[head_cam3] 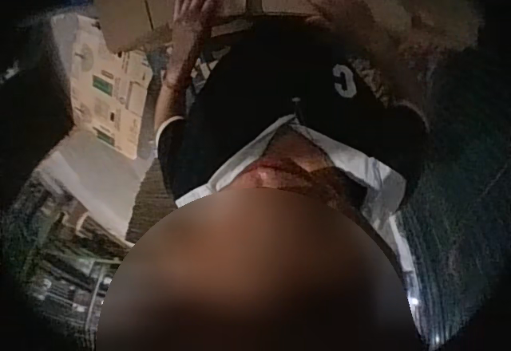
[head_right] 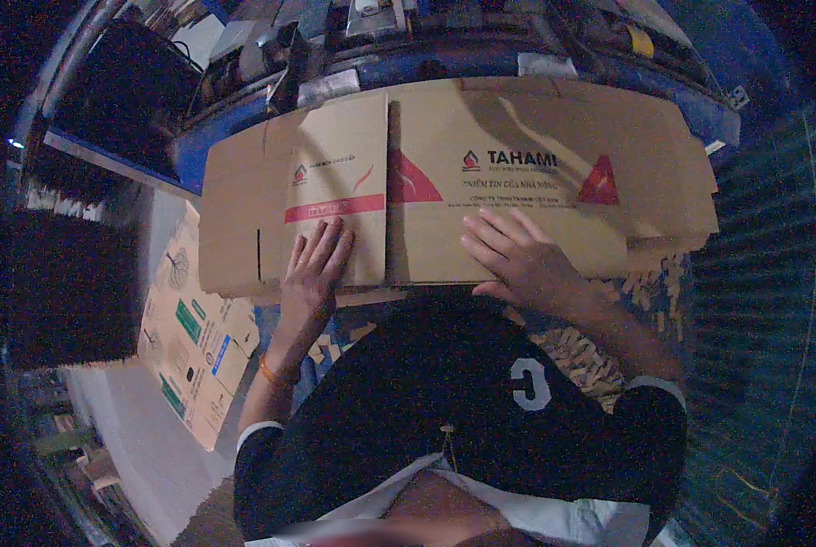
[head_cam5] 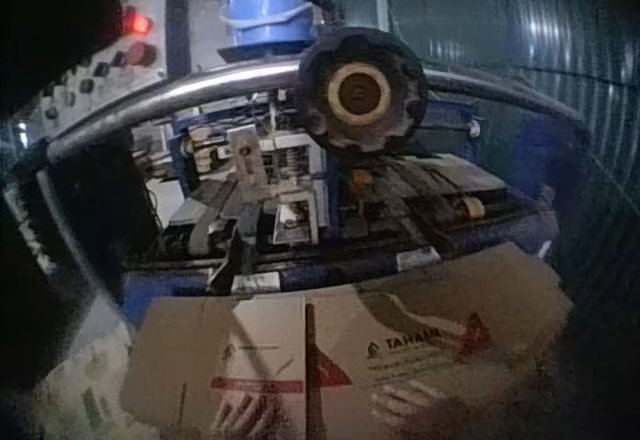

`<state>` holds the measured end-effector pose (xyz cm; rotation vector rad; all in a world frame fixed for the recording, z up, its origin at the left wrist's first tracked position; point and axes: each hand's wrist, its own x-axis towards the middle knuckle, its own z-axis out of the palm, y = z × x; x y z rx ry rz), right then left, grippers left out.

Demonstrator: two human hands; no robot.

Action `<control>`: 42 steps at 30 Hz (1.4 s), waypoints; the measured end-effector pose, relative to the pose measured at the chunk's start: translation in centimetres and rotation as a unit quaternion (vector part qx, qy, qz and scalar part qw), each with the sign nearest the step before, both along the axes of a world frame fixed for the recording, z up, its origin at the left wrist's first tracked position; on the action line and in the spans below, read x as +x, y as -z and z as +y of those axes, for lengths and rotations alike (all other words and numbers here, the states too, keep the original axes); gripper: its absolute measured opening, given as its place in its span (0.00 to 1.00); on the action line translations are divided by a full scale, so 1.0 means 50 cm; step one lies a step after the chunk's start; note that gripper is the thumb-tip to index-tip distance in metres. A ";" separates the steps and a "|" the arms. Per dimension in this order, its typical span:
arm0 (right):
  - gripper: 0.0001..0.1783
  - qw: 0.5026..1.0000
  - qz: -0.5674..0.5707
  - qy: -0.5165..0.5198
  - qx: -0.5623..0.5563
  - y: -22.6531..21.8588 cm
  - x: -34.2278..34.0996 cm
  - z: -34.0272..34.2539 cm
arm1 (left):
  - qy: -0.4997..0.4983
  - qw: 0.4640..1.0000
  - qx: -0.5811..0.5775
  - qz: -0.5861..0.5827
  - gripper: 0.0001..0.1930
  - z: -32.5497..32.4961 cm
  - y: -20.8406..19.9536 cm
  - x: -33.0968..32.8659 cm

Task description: The person repeatedly folds flat cardboard sheets along pre-scored lines into box shapes on a workbench. They handle each sheet one at a time, creasing the flaps and stacking the folded pieces.

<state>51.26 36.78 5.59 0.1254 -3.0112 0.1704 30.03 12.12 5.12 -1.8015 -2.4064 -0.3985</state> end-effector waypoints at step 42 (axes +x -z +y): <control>0.19 0.853 -0.209 0.180 -0.443 -0.041 -0.363 -0.024 | -0.356 0.921 0.133 -0.080 0.16 0.141 0.049 -0.207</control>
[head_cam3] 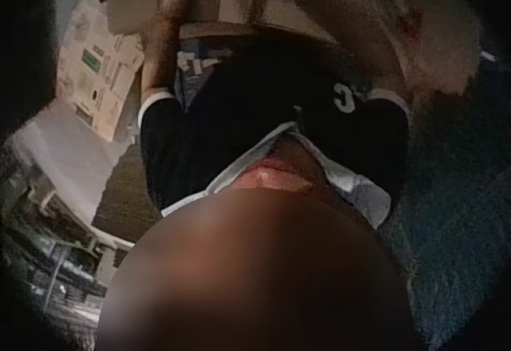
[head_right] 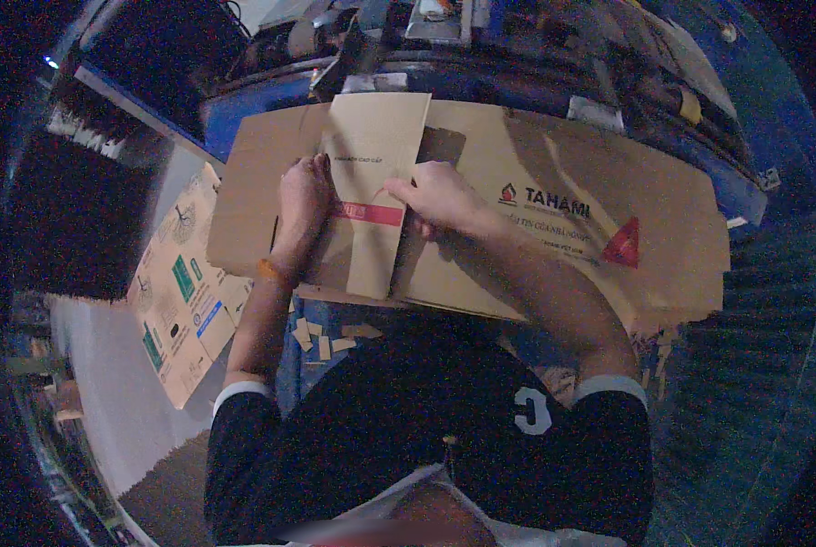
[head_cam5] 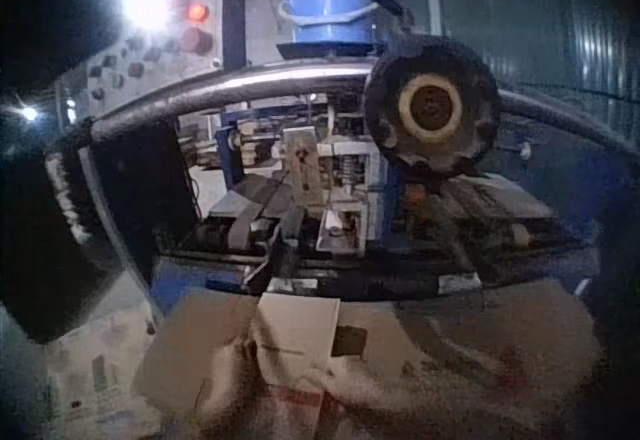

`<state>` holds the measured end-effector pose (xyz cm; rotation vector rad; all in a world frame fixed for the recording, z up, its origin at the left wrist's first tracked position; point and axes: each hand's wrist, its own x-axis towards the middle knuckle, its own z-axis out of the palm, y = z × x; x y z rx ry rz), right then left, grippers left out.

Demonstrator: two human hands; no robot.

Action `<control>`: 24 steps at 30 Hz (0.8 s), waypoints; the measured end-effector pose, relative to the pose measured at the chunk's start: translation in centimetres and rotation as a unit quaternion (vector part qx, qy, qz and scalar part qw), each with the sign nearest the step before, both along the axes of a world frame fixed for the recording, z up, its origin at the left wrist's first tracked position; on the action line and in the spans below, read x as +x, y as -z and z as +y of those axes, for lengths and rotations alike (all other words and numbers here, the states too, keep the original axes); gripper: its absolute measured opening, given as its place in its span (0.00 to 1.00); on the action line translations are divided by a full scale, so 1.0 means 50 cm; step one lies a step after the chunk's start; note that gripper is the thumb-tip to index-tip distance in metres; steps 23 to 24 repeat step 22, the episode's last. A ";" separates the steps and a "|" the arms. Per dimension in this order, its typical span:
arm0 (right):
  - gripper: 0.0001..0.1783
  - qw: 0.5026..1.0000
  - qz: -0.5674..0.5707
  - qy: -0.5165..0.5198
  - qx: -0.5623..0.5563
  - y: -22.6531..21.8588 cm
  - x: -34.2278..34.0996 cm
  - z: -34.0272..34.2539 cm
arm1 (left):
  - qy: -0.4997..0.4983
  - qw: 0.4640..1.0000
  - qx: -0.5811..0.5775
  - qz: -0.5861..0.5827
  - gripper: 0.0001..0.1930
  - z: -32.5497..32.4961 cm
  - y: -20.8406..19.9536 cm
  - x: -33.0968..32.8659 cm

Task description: The person repeatedly folds flat cardboard sheets along pre-scored lines into box shapes on a workbench. They handle each sheet one at a time, creasing the flaps and stacking the folded pieces.

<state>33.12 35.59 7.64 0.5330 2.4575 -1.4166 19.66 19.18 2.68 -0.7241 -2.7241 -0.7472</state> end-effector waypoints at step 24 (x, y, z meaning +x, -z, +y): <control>0.47 0.848 0.057 -0.099 0.517 0.049 0.461 0.073 | 0.349 0.922 -0.167 0.005 0.49 -0.111 -0.051 0.179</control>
